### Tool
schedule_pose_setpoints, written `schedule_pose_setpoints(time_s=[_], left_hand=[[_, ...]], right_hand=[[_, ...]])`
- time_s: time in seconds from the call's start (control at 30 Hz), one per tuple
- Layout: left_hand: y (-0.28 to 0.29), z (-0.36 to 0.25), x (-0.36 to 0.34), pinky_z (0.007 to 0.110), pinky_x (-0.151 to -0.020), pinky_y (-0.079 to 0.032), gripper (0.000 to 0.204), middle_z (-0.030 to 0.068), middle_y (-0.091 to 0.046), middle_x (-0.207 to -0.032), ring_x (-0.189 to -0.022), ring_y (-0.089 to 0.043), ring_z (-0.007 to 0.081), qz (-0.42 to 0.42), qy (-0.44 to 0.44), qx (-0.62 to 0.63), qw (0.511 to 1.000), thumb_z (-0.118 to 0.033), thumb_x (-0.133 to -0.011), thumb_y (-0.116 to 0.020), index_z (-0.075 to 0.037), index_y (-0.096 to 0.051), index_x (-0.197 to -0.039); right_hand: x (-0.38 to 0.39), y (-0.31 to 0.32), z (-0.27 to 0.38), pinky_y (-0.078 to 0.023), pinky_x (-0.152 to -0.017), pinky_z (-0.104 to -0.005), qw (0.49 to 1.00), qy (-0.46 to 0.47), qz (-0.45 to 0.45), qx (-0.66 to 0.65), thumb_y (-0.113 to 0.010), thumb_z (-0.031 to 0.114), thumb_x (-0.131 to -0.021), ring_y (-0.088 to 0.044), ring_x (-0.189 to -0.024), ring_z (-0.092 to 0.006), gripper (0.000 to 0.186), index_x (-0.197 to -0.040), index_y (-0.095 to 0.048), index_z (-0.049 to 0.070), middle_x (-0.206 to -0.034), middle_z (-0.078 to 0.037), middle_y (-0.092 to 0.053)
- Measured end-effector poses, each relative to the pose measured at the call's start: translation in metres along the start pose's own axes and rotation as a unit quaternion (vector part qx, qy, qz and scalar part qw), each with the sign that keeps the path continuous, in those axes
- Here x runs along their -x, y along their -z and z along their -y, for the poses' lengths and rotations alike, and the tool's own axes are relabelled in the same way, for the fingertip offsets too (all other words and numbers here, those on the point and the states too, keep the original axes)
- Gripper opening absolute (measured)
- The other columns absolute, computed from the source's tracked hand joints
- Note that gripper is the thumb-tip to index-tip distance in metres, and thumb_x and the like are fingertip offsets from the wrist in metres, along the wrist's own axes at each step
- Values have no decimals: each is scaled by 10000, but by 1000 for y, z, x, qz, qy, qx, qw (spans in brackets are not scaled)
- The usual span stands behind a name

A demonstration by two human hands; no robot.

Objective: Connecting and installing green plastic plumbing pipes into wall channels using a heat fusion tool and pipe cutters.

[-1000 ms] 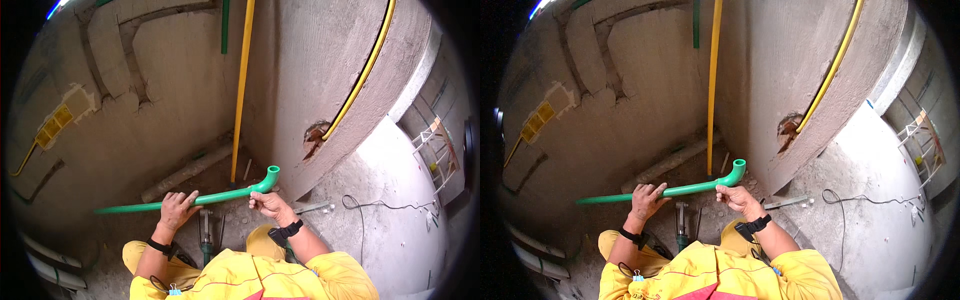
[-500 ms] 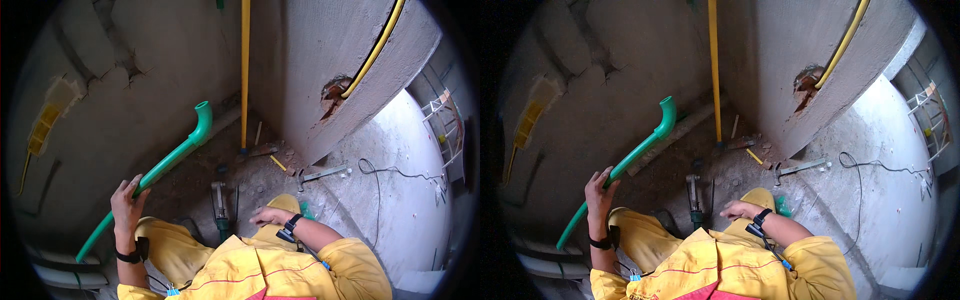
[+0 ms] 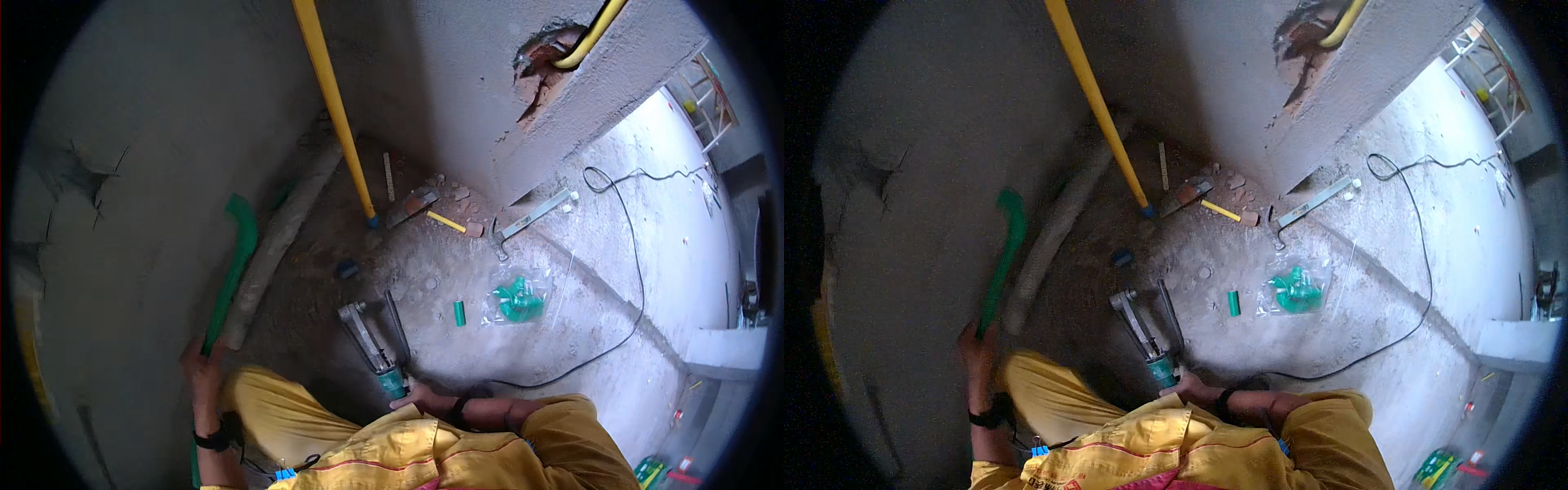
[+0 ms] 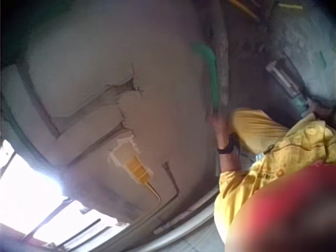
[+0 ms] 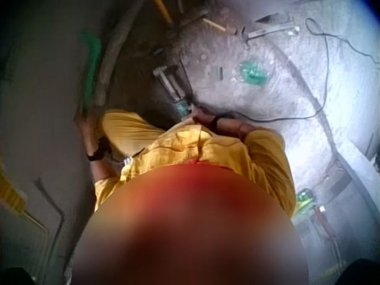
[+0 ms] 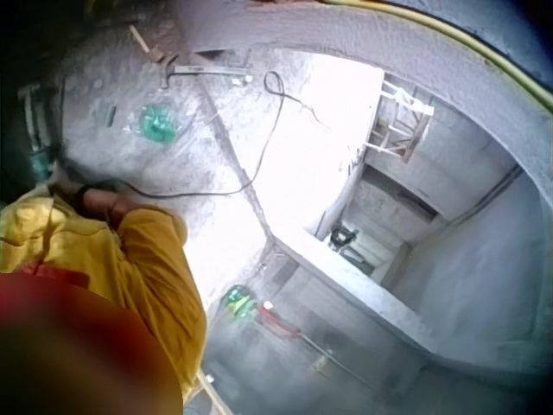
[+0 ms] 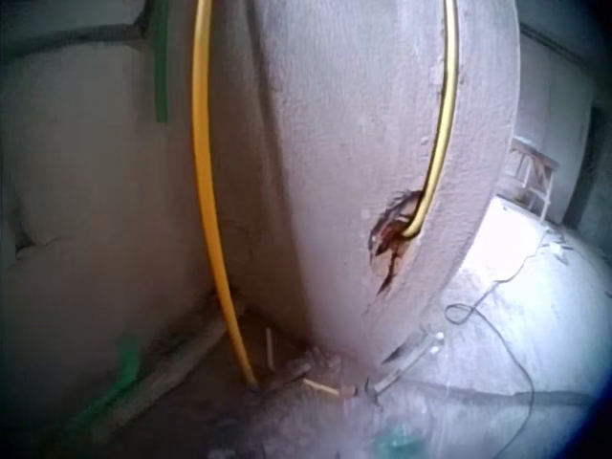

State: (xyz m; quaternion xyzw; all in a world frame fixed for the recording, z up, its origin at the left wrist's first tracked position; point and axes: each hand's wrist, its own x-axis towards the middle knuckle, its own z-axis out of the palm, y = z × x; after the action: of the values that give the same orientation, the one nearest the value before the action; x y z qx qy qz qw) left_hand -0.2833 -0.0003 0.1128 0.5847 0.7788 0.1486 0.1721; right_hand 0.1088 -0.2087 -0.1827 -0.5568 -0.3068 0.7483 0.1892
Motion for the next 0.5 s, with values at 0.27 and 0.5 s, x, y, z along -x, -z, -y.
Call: schedule_pose_setpoints(time_s=[0.27, 0.5], left_hand=[[-22, -43, -86, 334, -615, -421, 250, 91, -529, -677, -659, -474, 157, 85, -44, 23, 995, -164, -877, -667, 62, -579, -813], [43, -38, -143, 396, -832, -477, 288, 198, -643, -1035, -899, -622, 327, 28, -65, -31, 997, -200, -931, -597, 16, -645, -1115]], right_hand=[[38, -12, 88, -516, -744, -411, 964, -15, -210, 165, -721, 320, -748, -686, -835, -329, 391, -1013, -646, 43, -864, -199, -684], [112, 87, 189, -520, -713, -389, 918, -38, -249, 305, -713, 237, -737, -680, -723, -298, 312, -925, -672, -9, -765, -180, -688]])
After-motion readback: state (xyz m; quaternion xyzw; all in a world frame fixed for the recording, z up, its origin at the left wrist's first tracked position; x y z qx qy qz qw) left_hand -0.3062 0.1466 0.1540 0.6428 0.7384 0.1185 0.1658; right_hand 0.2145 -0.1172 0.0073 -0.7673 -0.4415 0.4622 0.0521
